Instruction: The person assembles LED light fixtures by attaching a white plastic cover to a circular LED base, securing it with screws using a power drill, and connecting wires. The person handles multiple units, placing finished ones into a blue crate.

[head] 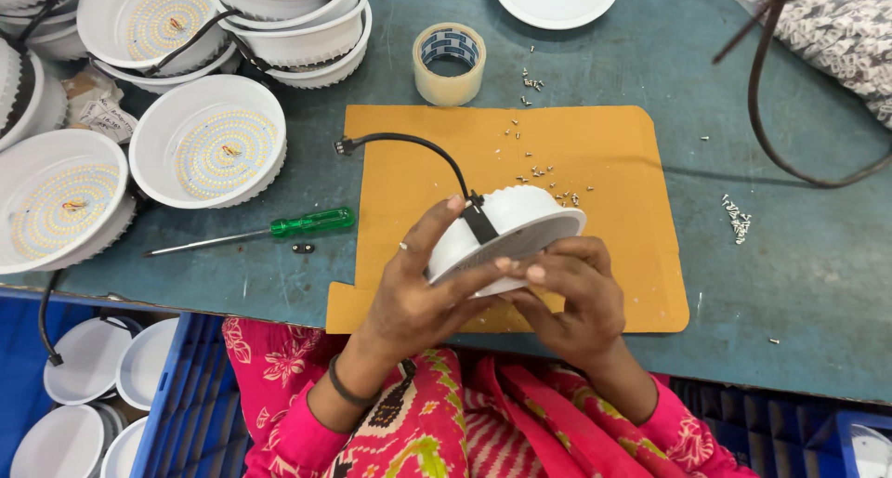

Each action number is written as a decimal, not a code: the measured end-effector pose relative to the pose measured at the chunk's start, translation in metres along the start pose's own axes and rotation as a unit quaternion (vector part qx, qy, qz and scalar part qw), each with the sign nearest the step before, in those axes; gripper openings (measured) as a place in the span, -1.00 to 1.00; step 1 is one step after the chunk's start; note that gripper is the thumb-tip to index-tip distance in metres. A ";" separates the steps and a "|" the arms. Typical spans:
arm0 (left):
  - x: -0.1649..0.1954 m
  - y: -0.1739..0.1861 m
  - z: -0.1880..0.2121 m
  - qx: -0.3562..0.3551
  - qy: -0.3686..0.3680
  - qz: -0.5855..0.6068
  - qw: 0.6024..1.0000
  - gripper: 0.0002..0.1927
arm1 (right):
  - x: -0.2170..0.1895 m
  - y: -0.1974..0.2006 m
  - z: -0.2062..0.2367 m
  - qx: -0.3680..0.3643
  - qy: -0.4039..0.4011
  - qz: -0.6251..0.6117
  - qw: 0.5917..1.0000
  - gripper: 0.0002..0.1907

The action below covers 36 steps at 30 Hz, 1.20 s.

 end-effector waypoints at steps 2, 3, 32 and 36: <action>-0.003 0.000 0.007 0.007 0.018 0.010 1.000 -0.55 | 0.004 0.002 0.010 0.035 -0.003 0.000 0.999 -0.48; -0.005 0.000 0.010 0.009 0.027 0.015 0.999 -0.60 | 0.011 0.004 0.018 0.060 -0.022 -0.015 0.998 -0.48; -0.086 -0.010 -0.023 0.007 0.311 0.182 0.933 -0.15 | 0.051 0.022 -0.004 0.051 -0.209 0.090 0.972 -0.51; -0.093 -0.008 -0.026 0.002 0.309 0.180 0.934 -0.19 | 0.050 0.018 -0.016 0.020 -0.204 0.126 0.971 -0.52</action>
Point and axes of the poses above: each hand's wrist, its own z-axis away from the middle knuckle, its own y-axis out of the back of the hand, x = y × z, the point moved 9 cm from there along -z, towards the middle knuckle, and after that the axes turned 12 degrees about -x, right-handed, at the moved point
